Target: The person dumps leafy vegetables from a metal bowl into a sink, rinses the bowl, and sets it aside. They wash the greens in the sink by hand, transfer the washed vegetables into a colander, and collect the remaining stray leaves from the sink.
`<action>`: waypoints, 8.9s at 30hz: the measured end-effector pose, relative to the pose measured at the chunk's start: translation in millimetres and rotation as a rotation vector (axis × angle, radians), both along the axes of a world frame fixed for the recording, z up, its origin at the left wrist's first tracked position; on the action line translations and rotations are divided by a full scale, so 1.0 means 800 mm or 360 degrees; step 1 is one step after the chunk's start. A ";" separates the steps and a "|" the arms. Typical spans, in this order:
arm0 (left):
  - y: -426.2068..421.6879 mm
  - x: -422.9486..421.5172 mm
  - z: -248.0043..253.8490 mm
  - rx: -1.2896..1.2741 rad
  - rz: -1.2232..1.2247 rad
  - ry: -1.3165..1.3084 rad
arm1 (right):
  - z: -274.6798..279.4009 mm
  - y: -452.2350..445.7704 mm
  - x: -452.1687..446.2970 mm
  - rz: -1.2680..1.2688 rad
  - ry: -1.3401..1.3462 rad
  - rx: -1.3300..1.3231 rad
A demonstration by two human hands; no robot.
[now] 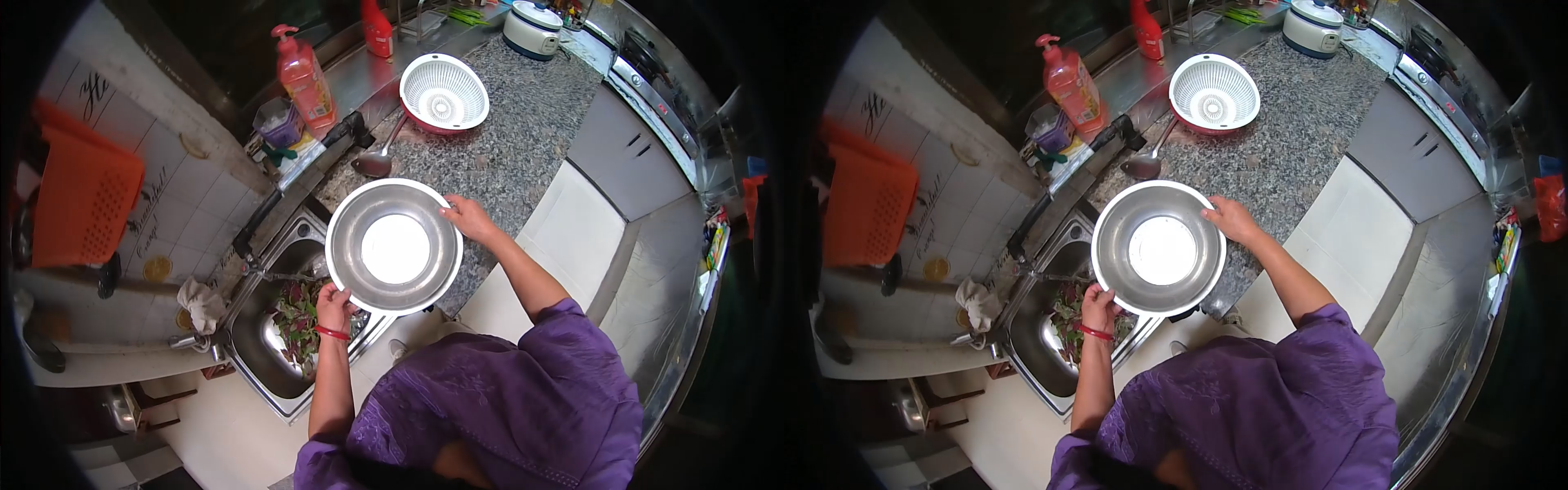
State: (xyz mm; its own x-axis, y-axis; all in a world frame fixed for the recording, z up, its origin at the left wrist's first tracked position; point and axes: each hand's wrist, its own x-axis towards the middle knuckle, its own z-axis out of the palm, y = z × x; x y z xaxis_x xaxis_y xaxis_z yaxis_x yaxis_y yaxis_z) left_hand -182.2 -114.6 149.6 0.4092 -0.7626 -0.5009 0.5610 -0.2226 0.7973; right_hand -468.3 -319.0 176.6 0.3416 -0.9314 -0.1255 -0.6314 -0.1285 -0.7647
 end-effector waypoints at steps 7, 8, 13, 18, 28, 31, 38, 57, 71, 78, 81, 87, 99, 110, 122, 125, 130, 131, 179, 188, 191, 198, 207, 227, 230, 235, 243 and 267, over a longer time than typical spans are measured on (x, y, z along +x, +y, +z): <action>-0.001 -0.030 -0.009 0.0059 0.0082 -0.0051 | -0.025 -0.047 -0.022 0.0258 -0.0125 0.0101; -0.002 -0.033 -0.011 0.0052 0.0104 -0.0048 | -0.026 -0.053 -0.022 0.0273 -0.0111 0.0113; -0.001 -0.046 -0.009 -0.0004 0.0147 0.0023 | -0.041 -0.062 -0.021 0.0305 -0.0291 0.0622; 0.006 -0.050 0.028 -0.0113 0.0125 0.0220 | -0.028 -0.041 -0.032 0.0199 -0.0443 0.0879; 0.100 0.036 -0.078 0.0357 -0.0011 -0.1148 | -0.003 0.075 -0.252 -0.0809 -0.1281 0.0634; 0.125 0.039 -0.078 0.0390 -0.0031 -0.1072 | -0.025 0.146 -0.343 -0.1294 -0.1269 0.0457; 0.144 0.045 -0.080 0.0436 -0.0253 -0.1111 | -0.127 0.286 -0.419 -0.2105 -0.0810 0.0283; 0.141 -0.017 -0.074 0.0548 0.0092 -0.1187 | -0.244 0.051 -0.239 0.0178 -0.0004 0.1469; 0.120 -0.137 -0.060 0.0598 0.0326 -0.1121 | 0.004 -0.319 -0.114 -0.0721 -0.0925 0.0772; 0.126 -0.174 -0.041 0.0600 0.0486 -0.0868 | -0.025 -0.284 -0.110 -0.0540 -0.0809 0.0617; 0.113 -0.189 -0.032 0.0591 0.0541 -0.0751 | -0.019 -0.222 -0.138 -0.0221 -0.0485 0.0607; 0.057 -0.205 -0.012 0.0291 0.0309 -0.0566 | -0.017 -0.118 -0.114 0.0353 -0.0342 0.0414; -0.018 -0.224 0.016 -0.0073 0.0433 -0.0159 | 0.030 -0.090 -0.026 0.0656 0.0552 -0.0593; 0.049 -0.222 0.104 0.0196 0.0324 -0.2664 | 0.150 -0.052 0.018 0.0883 -0.0116 0.0036; 0.202 -0.065 0.131 0.0002 0.0770 -0.1104 | 0.112 0.094 0.214 0.1111 -0.0766 0.0916; 0.230 -0.008 0.113 -0.0495 0.1217 -0.0502 | 0.053 0.151 0.255 0.1062 -0.0543 0.0885; 0.276 0.075 0.126 -0.0872 0.1264 0.0026 | 0.006 0.213 0.307 0.1011 -0.0526 0.0888; 0.282 0.088 0.132 -0.0961 0.1264 0.0042 | 0.020 0.227 0.312 0.0988 -0.0699 0.1142; 0.364 0.126 0.051 -0.0723 0.1107 0.0042 | -0.019 0.120 -0.004 -0.0409 -0.1491 0.1429; 0.414 0.119 0.042 -0.0731 0.1390 0.0039 | 0.042 0.165 0.121 -0.0175 -0.0953 0.1157; 0.428 0.115 0.042 -0.0766 0.1443 0.0077 | 0.046 0.173 0.166 -0.0023 -0.0683 0.1183; 0.446 0.104 0.029 -0.0817 0.1606 0.0181 | 0.020 0.180 0.223 0.0274 -0.0400 0.1400; 0.457 0.102 0.022 -0.0802 0.1667 0.0307 | -0.064 0.163 0.318 0.0109 -0.0800 0.2173; 0.470 0.082 0.050 -0.0539 0.1750 0.0206 | -0.199 0.165 0.375 0.0240 -0.0647 0.2546; 0.485 0.083 0.039 -0.0551 0.1769 0.0231 | -0.201 0.179 0.384 0.0326 -0.0676 0.2863; 0.472 0.085 0.047 -0.0525 0.1749 0.0169 | -0.179 0.275 0.365 0.0058 -0.1192 0.3072; 0.450 0.099 0.047 -0.0534 0.1637 0.0172 | -0.105 0.313 0.340 0.0374 -0.1796 0.3175; 0.365 0.102 0.015 -0.0940 0.1313 0.0564 | -0.023 0.110 -0.006 -0.0429 -0.1048 0.1354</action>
State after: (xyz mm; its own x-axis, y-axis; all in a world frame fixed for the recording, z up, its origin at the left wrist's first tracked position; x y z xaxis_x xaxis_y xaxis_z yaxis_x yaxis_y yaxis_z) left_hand -100.6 177.2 161.9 0.8123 -0.4777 -0.3347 0.5823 0.6979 0.4170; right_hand -472.7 -230.7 158.3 0.3758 -0.6813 -0.6282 0.0027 0.6786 -0.7345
